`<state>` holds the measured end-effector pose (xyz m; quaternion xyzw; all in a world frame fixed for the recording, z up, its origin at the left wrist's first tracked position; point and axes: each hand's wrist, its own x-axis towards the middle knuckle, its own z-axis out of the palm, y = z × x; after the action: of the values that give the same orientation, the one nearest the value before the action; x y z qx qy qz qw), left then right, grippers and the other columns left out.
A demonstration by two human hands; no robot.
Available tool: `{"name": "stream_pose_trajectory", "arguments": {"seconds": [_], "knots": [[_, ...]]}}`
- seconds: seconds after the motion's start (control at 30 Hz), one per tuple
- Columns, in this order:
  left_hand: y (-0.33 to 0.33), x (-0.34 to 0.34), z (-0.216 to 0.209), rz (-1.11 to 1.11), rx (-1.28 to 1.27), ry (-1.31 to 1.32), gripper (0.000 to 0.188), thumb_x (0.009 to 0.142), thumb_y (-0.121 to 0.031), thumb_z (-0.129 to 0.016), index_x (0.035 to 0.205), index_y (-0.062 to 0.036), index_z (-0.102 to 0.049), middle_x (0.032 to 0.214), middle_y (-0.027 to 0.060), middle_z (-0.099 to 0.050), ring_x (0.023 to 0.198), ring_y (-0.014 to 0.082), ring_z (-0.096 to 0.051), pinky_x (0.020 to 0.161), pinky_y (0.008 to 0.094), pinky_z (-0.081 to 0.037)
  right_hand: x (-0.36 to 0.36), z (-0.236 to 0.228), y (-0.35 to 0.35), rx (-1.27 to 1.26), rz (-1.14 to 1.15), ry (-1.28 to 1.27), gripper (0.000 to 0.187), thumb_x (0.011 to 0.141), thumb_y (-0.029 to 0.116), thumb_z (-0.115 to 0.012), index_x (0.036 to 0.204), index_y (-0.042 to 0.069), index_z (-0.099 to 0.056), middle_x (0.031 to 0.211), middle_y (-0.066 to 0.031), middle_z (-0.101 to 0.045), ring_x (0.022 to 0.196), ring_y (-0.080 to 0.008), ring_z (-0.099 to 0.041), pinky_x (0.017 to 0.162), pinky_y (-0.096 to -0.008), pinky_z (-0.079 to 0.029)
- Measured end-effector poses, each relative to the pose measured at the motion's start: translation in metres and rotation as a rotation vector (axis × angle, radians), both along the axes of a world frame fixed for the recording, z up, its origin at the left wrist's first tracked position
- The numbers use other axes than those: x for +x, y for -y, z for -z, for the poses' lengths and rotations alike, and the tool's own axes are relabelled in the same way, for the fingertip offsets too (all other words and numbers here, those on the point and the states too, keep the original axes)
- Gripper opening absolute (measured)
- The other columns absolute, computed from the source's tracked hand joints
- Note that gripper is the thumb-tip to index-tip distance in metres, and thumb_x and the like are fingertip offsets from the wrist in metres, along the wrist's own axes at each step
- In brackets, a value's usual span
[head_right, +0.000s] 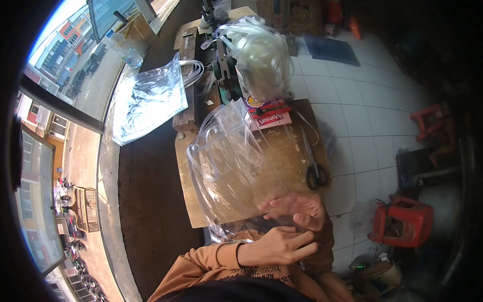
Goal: The person trims the edges of transparent plastic sheets using scissors on a wooden work surface.
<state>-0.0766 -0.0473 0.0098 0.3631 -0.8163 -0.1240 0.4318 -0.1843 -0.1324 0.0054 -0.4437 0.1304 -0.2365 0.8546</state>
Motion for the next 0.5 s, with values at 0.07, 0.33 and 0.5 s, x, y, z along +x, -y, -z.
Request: {"name": "stream_pose_trajectory", "arguments": {"seconds": [0.07,0.33,0.5], "knots": [[-0.002,-0.001,0.000,-0.017,-0.006,0.031,0.028,0.063,-0.014,-0.057,0.090,-0.0070,-0.049,0.075,0.0028,-0.041,0.056,0.0101,-0.050,0.049,0.0238,-0.041,0.001,0.001,0.000,0.020,-0.002,0.043,0.054,0.085,0.036,-0.060,0.112,-0.011,-0.055,0.115,-0.0273,-0.053,0.110,-0.0402,-0.054,0.088,-0.0470,-0.048],[-0.003,-0.003,-0.002,-0.022,-0.024,0.082,0.028,0.063,-0.014,-0.055,0.090,-0.0085,-0.049,0.075,0.0026,-0.040,0.056,0.0104,-0.050,0.050,0.0231,-0.039,0.002,0.009,-0.004,0.072,0.044,0.141,0.045,0.090,0.032,-0.053,0.103,-0.011,-0.059,0.107,-0.0271,-0.057,0.104,-0.0422,-0.057,0.081,-0.0462,-0.053],[-0.007,0.000,-0.002,-0.033,-0.035,0.100,0.029,0.065,-0.015,-0.058,0.092,-0.0076,-0.050,0.076,0.0023,-0.041,0.055,0.0111,-0.048,0.049,0.0236,-0.039,0.005,0.003,-0.012,0.083,0.102,0.078,0.044,0.091,0.032,-0.052,0.101,-0.009,-0.061,0.106,-0.0237,-0.059,0.101,-0.0376,-0.060,0.078,-0.0421,-0.054]]}}
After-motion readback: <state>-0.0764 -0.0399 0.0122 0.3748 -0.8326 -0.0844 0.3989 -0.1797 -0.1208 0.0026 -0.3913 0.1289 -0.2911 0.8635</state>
